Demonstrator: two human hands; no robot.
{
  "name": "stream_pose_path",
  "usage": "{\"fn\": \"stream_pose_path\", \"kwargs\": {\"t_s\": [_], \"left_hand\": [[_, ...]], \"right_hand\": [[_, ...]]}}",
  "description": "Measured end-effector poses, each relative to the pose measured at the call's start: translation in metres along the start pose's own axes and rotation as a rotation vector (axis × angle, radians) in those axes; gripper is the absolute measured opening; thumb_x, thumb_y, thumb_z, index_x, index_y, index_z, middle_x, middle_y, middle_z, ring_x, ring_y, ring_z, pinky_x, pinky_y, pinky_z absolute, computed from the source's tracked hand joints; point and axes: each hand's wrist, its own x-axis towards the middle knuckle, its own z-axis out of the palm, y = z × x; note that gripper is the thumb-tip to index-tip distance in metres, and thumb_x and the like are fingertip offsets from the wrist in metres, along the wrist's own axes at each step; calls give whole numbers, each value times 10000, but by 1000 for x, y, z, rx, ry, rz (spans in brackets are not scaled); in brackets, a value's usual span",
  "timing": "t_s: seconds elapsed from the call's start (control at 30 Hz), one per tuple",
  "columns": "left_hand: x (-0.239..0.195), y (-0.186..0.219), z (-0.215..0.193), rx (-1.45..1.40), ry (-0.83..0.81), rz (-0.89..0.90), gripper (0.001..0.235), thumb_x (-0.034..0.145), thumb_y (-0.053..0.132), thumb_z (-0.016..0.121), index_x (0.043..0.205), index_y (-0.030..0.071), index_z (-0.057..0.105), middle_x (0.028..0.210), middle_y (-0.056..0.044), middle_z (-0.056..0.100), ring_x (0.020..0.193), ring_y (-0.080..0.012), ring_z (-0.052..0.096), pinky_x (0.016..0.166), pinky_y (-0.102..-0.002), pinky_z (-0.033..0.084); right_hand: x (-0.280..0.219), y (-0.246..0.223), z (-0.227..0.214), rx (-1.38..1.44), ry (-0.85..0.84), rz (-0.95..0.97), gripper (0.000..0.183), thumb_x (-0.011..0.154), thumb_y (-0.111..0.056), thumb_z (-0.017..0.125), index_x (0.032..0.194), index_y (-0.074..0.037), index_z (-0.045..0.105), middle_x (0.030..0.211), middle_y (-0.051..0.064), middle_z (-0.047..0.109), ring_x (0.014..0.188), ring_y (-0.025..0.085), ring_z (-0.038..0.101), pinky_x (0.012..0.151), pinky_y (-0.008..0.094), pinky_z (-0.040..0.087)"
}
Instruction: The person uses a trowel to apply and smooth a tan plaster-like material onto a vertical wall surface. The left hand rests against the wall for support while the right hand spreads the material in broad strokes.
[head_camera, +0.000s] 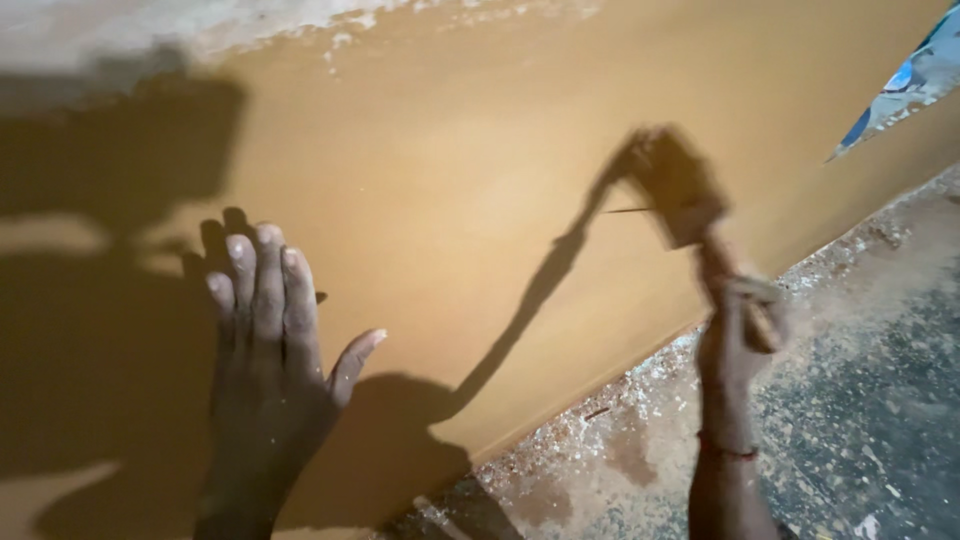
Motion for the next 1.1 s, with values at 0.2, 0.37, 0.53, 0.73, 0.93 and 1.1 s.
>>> {"fn": "stream_pose_path", "kwargs": {"t_s": [0.2,0.37,0.53,0.73,0.93,1.1], "left_hand": [[-5,-18,6,-36,-117,-26,980,908,491,716,1516,-171,325,1616,-374,271,1540,-480,215,1255,-613,202],[-7,-14,-1,-63,-107,-52,909,944,447,707,1517,-160,349,1629,-349,284,1551,-474,221,1266,-597,208],[-16,-2,-10,-42,1,-53,885,1018,453,690,1564,-111,281,1649,-333,267,1573,-467,227,1299,-608,213],[-25,17,-23,15,-46,-119,875,1024,489,636,1572,-82,263,1655,-325,255,1565,-479,240,1289,-612,229],[-47,38,-27,60,-88,-182,905,1025,514,600,1606,-60,209,1676,-298,226,1579,-433,217,1294,-589,223],[-51,40,-18,15,-155,-230,909,1007,488,595,1610,-53,182,1686,-277,195,1584,-419,194,1293,-576,205]], "right_hand": [[1,38,-3,-176,48,-214,60,1118,-57,718,1085,-51,668,1092,91,659,1023,190,680,981,401,697],[-88,-2,71,549,-724,-55,291,1177,-147,528,1407,-20,653,1379,111,688,1010,185,646,723,265,644],[-175,-49,120,557,-828,-100,189,987,-19,728,1166,-83,728,1444,143,557,916,138,726,658,218,625],[-128,-31,75,209,-575,6,208,1053,-164,598,1213,-53,670,1105,63,716,893,119,682,770,263,608],[-47,13,-26,-313,-62,-107,87,1098,3,609,1106,-17,693,1102,87,695,1079,183,680,1033,361,577],[-39,62,-33,-174,10,-190,37,1124,-13,682,1094,-26,699,1133,116,691,1105,175,687,1023,396,639]]}}
